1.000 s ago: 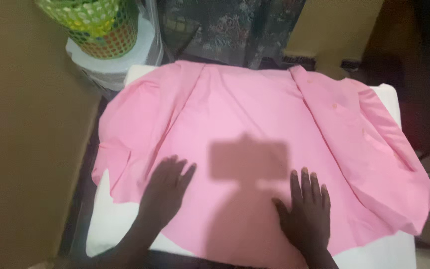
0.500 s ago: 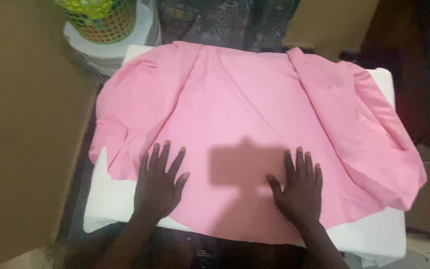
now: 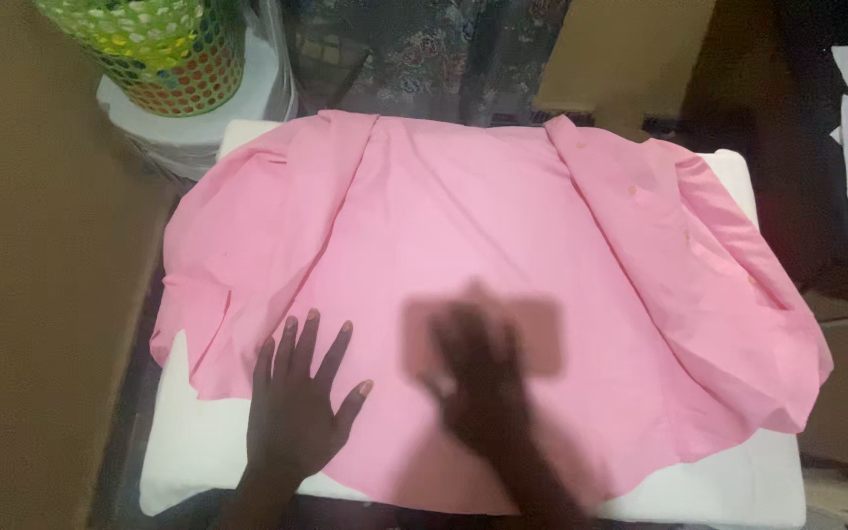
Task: The person lays out a pink garment on a flat surface and smooths it with their hands.
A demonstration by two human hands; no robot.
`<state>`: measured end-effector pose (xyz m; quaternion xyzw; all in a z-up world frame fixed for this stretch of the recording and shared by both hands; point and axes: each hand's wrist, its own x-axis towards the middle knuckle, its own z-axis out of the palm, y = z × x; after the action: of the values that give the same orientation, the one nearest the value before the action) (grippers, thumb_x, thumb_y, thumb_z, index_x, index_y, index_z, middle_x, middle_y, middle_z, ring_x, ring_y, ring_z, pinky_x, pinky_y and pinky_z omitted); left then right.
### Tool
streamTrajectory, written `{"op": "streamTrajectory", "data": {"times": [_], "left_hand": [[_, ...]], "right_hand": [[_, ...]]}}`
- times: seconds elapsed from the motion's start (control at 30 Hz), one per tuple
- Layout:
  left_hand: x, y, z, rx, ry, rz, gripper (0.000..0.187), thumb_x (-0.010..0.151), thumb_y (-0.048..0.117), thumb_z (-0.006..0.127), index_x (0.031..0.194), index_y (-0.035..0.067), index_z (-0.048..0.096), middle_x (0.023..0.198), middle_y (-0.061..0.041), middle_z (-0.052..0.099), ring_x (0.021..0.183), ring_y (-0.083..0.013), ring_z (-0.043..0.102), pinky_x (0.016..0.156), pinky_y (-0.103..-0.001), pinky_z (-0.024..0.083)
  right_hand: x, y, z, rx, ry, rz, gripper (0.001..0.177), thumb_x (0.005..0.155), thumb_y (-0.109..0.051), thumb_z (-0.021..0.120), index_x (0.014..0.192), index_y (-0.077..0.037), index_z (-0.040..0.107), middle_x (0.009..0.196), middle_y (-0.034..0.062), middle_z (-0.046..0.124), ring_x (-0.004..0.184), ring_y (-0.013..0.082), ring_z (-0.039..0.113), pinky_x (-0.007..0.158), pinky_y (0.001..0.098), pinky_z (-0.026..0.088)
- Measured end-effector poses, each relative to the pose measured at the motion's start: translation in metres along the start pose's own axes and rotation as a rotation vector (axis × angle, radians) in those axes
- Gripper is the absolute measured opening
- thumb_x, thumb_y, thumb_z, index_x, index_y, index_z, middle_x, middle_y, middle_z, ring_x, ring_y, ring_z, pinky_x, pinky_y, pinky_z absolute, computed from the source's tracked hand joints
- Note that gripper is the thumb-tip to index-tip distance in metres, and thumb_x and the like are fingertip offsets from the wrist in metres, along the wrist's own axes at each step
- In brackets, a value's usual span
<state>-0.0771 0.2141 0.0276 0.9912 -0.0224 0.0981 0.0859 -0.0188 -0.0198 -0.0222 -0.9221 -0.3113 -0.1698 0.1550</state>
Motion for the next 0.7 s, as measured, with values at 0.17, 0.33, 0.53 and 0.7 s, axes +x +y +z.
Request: {"op": "streamTrajectory", "data": {"times": [0.17,0.33,0.53,0.7], "left_hand": [[0.003,-0.004,-0.001,-0.007,-0.042,-0.017,0.072,0.089,0.055,0.056,0.148,0.015,0.045,0.153,-0.026,0.037,0.143,-0.0466,0.031,0.113,-0.063,0.024],[0.004,-0.006,0.000,-0.033,-0.045,-0.021,0.072,0.090,0.055,0.055,0.150,0.017,0.043,0.156,-0.024,0.034,0.144,-0.0451,0.029,0.114,-0.062,0.022],[0.008,-0.009,0.005,-0.051,-0.059,-0.035,0.078,0.085,0.057,0.058,0.152,0.019,0.043,0.158,-0.025,0.033,0.146,-0.0462,0.027,0.114,-0.066,0.020],[0.008,-0.016,0.018,-0.088,-0.025,-0.037,0.082,0.081,0.059,0.061,0.149,0.018,0.043,0.155,-0.026,0.033,0.144,-0.0459,0.028,0.112,-0.064,0.019]], "right_hand": [[-0.005,0.081,-0.018,-0.266,-0.217,0.556,0.074,0.104,-0.051,0.048,0.155,0.001,0.038,0.165,0.0208,0.028,0.154,0.0364,0.022,0.121,0.0657,0.014],[0.044,0.051,0.014,-0.088,-0.062,0.341,0.071,0.101,-0.044,0.054,0.149,0.005,0.042,0.156,0.0273,0.041,0.148,0.0423,0.033,0.122,0.0601,0.021],[0.106,0.021,0.045,0.100,-0.150,-0.095,0.070,0.099,-0.047,0.058,0.151,-0.003,0.043,0.158,0.0176,0.042,0.148,0.0355,0.037,0.122,0.0578,0.022],[0.120,0.060,0.030,-0.098,-0.155,0.137,0.073,0.094,-0.050,0.056,0.149,-0.004,0.044,0.156,0.0199,0.042,0.145,0.0349,0.037,0.117,0.0578,0.022]]}}
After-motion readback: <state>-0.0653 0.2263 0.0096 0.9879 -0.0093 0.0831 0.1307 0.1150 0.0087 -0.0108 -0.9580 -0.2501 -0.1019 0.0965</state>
